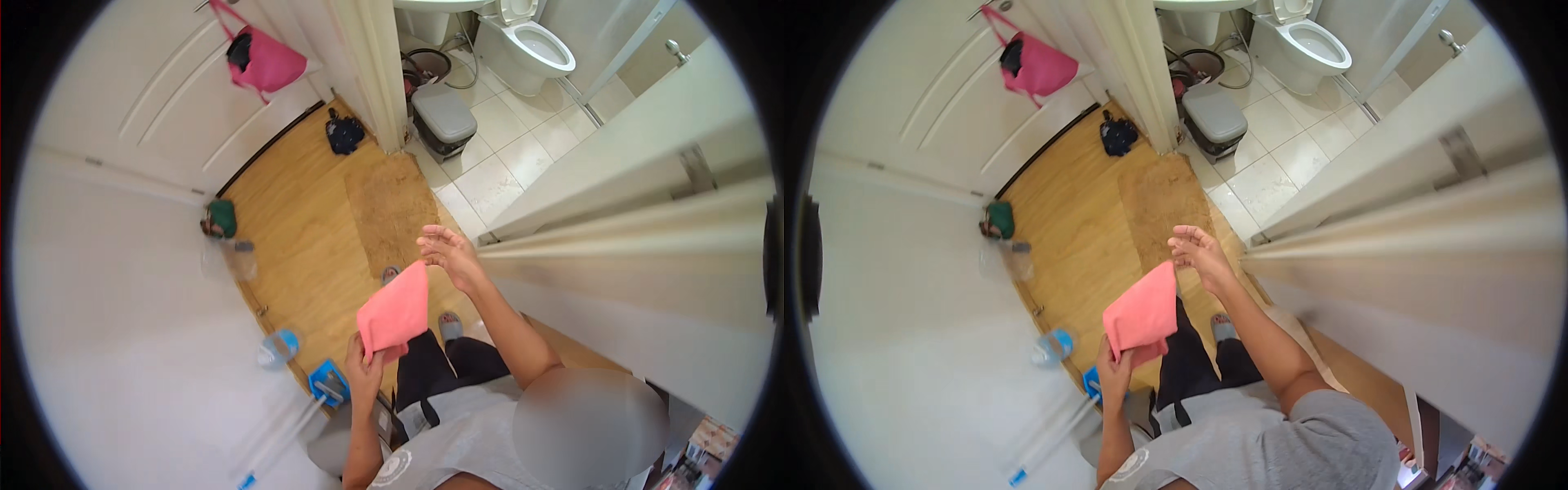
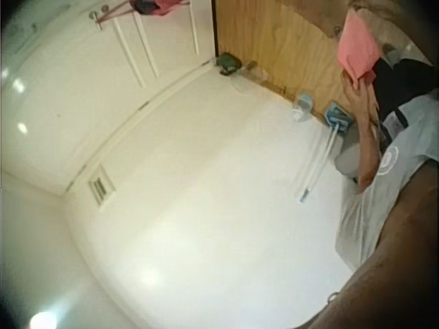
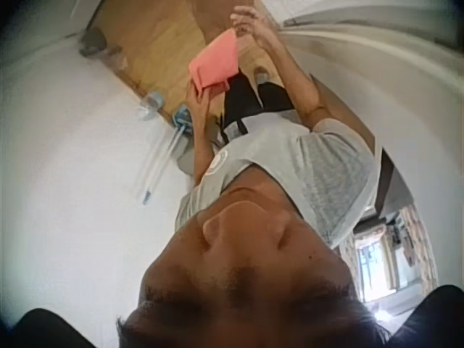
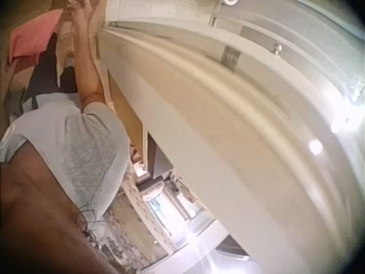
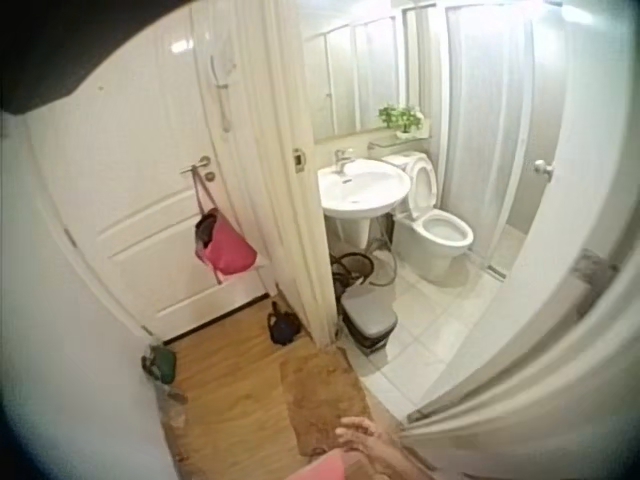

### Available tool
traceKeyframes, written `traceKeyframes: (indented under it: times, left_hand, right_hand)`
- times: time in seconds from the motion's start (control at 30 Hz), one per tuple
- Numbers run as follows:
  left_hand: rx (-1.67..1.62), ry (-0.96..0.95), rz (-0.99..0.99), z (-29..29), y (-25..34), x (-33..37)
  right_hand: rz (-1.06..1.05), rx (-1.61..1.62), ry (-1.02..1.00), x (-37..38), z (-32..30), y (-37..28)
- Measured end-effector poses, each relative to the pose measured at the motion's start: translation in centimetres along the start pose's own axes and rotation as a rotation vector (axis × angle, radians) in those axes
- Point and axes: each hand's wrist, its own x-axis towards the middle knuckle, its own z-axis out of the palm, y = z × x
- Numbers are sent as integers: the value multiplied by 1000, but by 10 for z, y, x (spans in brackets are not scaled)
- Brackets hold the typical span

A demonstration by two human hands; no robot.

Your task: The person wipes the surfaces of a toilet with a cloth and scrubs a floor drain and the surrounding tiled floor with a brush while pouring water from a bucket.

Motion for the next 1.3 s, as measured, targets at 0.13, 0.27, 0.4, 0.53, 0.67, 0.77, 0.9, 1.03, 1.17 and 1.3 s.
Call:
traceKeyframes:
  times: [0.13,0.27,0.4,0.53,0.67,0.77,0.9,1.03,1.17,1.3]
  left_hand:
    - [225,71,86,-11,1,110]
    - [44,-113,146,24,-43,233]
    - [32,-253,53,49,-57,351]
    - [-118,-391,1,109,-99,458]
    - [-31,-491,-17,215,-93,548]
    - [152,-578,-43,307,-111,603]
    - [-238,-491,-588,383,-103,651]
    - [-757,-579,-896,406,-71,686]
    - [-947,-600,-954,396,-49,714]
    - [-670,-518,-907,368,-20,722]
  right_hand:
    - [209,308,174,218,-47,60]
    - [49,394,443,414,-221,76]
    - [-67,300,760,534,-289,55]
    - [-2,192,962,585,-289,48]
    - [215,245,936,579,-271,18]
    - [182,229,888,560,-284,-16]
    - [-100,115,786,532,-221,-39]
    - [-349,87,294,510,-197,-97]
    - [-123,-520,1187,559,-301,-43]
    - [154,-574,1066,583,-347,8]
